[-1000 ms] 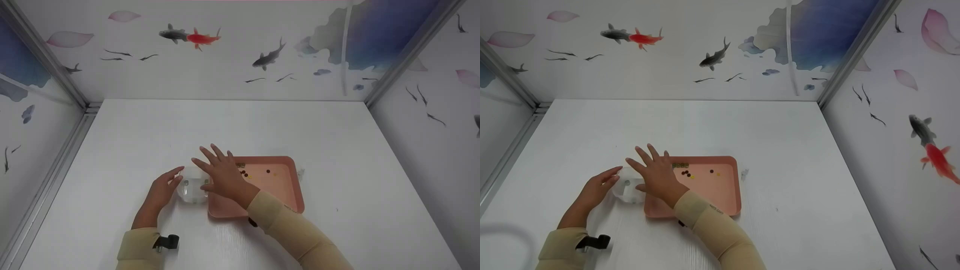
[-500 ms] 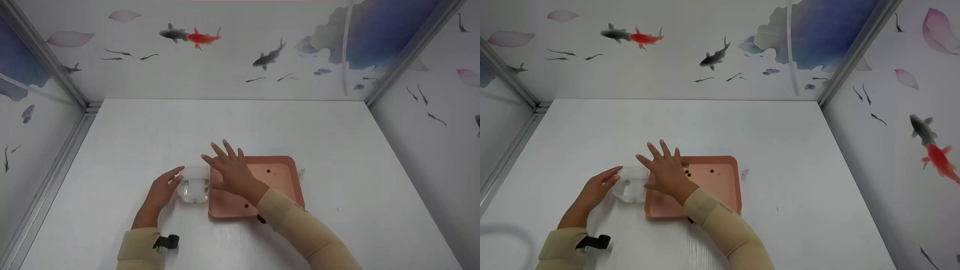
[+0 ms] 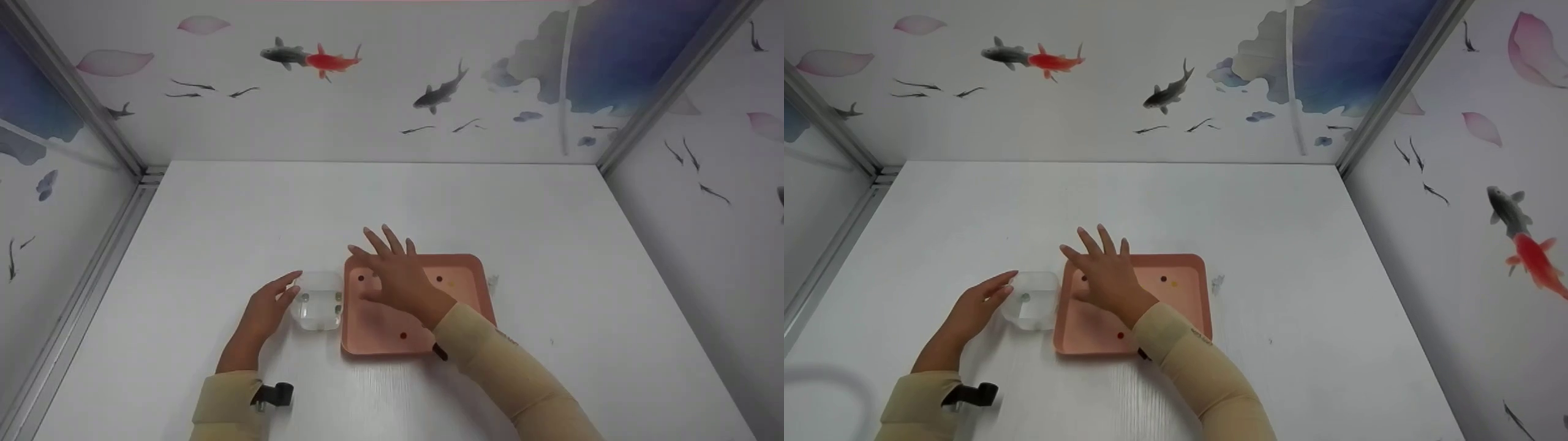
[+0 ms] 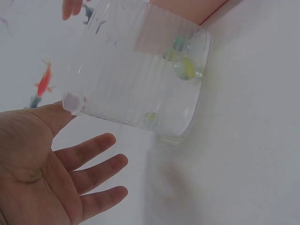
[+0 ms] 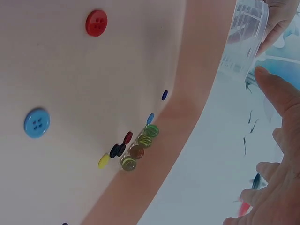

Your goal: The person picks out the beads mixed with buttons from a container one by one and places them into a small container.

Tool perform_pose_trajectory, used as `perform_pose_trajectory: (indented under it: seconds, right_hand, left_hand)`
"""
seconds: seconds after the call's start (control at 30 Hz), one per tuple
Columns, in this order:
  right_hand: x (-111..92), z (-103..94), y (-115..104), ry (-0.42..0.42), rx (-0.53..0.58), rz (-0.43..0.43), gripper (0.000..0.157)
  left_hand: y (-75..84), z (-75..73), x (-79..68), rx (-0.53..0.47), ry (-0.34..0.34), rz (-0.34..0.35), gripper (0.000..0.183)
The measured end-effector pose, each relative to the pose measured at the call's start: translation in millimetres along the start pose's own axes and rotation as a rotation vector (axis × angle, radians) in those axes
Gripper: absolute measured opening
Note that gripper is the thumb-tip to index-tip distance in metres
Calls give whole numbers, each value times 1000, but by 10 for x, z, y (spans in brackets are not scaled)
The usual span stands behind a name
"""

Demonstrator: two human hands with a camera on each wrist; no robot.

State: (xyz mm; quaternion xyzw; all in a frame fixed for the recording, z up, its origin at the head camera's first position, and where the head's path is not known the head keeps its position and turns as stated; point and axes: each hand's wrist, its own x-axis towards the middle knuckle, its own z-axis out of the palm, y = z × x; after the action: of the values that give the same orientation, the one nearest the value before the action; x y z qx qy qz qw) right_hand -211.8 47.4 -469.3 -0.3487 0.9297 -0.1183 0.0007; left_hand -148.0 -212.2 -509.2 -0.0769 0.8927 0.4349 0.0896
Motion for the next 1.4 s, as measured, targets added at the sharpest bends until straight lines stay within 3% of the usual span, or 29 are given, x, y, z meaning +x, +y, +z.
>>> perform_pose_trajectory:
  seconds: [0.87,1.1,1.4]
  right_hand:
    - [-49,-58,328,52,55,71,79]
    - [-53,-45,407,104,45,39,79]
    - [-82,-22,524,137,109,35,79]
  left_hand:
    - [-18,7,5,-5,3,-22,49]
    - [-14,-1,-1,-20,6,-6,44]
    - [-18,5,-13,-12,16,4,46]
